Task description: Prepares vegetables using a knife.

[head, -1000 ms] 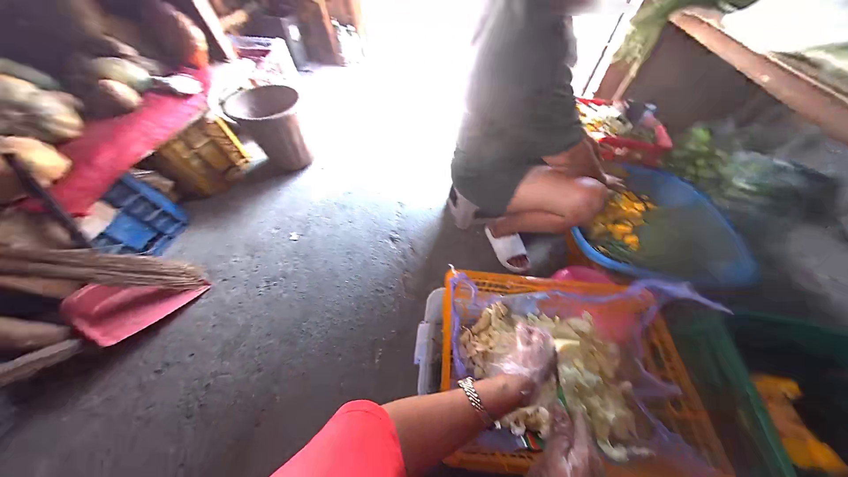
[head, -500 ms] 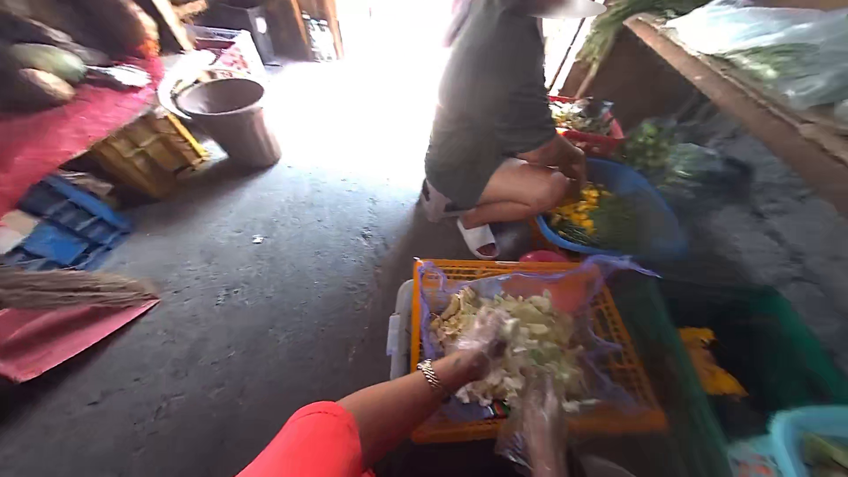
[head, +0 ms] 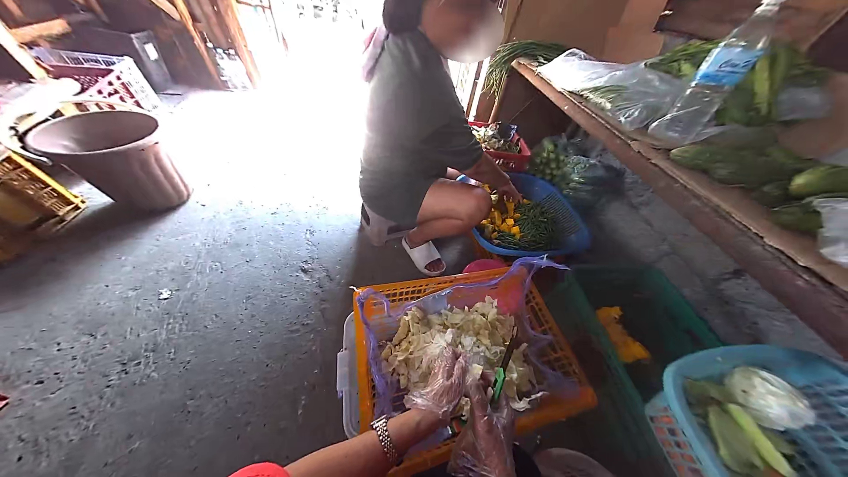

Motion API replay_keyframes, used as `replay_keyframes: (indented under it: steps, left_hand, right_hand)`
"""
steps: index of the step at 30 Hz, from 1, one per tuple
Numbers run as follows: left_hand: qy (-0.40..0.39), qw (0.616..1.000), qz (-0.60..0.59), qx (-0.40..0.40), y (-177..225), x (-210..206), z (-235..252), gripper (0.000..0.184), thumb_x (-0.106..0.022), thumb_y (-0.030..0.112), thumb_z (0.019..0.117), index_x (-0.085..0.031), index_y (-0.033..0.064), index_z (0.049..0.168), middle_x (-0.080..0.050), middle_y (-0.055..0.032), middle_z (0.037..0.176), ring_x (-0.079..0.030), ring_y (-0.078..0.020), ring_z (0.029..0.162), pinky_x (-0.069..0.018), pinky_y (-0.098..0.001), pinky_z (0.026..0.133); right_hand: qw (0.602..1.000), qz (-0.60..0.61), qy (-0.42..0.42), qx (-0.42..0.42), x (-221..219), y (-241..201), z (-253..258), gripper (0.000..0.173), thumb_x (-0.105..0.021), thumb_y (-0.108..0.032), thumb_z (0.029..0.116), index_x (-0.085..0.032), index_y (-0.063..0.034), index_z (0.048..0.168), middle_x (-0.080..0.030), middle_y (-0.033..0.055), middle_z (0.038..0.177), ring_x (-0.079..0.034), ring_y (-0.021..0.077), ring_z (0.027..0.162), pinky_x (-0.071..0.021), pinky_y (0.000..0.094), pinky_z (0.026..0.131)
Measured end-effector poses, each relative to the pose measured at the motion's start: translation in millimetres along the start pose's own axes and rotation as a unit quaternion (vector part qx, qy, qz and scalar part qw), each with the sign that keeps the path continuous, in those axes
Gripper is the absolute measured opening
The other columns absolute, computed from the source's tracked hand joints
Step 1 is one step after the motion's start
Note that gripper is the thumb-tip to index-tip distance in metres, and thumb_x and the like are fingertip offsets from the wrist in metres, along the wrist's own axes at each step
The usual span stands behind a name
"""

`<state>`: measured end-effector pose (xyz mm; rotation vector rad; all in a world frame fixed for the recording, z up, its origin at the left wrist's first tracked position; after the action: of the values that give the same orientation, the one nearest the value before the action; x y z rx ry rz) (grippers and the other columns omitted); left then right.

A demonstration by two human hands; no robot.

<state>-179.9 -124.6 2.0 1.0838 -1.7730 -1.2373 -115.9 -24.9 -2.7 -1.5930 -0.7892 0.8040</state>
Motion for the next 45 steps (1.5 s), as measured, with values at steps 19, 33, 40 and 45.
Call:
replay_keyframes:
  steps: [19, 33, 40, 45]
  left_hand:
    - [0.009, 0.994, -0.011, -0.104, -0.3, -5.1, -0.2, 0.035, -0.043, 0.022, 0.1062, -0.052, -0.0076, 0.122, -0.060, -0.0153, 0.097, -0.061, -0.0165, 0.085, -0.0529, -0.0339, 0.080]
    - [0.089, 0.996, -0.019, -0.002, 5.7, 22.8, 13.4, 0.045, -0.030, 0.018, 0.1117, -0.037, -0.0097, 0.146, -0.046, -0.0305, 0.143, -0.051, -0.0318, 0.129, -0.0420, -0.0409, 0.108]
    - [0.142, 0.989, -0.046, -0.014, 20.6, 50.8, 28.7, 0.044, -0.027, 0.019, 0.1125, -0.039, -0.0079, 0.145, -0.052, -0.0253, 0.133, -0.056, -0.0228, 0.111, -0.0474, -0.0329, 0.095]
    - [0.159, 0.986, -0.041, -0.008, 30.3, 51.3, 32.4, 0.046, -0.027, 0.019, 0.1127, -0.036, -0.0100, 0.147, -0.048, -0.0291, 0.140, -0.053, -0.0257, 0.123, -0.0434, -0.0334, 0.104]
  right_hand:
    - [0.997, 0.064, 0.037, -0.009, 6.1, 3.5, 2.6, 0.038, -0.065, -0.004, 0.0876, -0.055, 0.0094, 0.121, -0.066, 0.0060, 0.096, -0.065, 0.0024, 0.085, -0.0564, 0.0207, 0.079]
    - [0.997, -0.036, 0.005, 0.062, 2.5, -6.4, 3.4, 0.050, -0.050, -0.021, 0.0981, -0.043, 0.0154, 0.132, -0.061, 0.0068, 0.089, -0.058, 0.0010, 0.071, -0.0499, 0.0170, 0.067]
    - [0.982, -0.153, -0.018, 0.105, -3.7, -14.2, -4.4, 0.044, -0.035, -0.019, 0.1052, -0.056, 0.0156, 0.122, -0.059, 0.0073, 0.080, -0.055, 0.0077, 0.069, -0.0499, 0.0243, 0.068]
    - [0.938, -0.284, -0.045, 0.193, -19.6, -23.0, -18.4, 0.042, -0.052, -0.021, 0.1005, -0.064, 0.0120, 0.124, -0.072, 0.0249, 0.099, -0.072, 0.0322, 0.086, -0.0571, 0.0490, 0.080]
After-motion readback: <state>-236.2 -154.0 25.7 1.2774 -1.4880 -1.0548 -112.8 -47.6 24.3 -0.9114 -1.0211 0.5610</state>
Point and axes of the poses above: each hand's wrist, its own z-axis towards the middle knuckle, its own x-axis out of the back of the hand, y = z × x, the point moved 8 cm from there along z, towards the middle knuckle
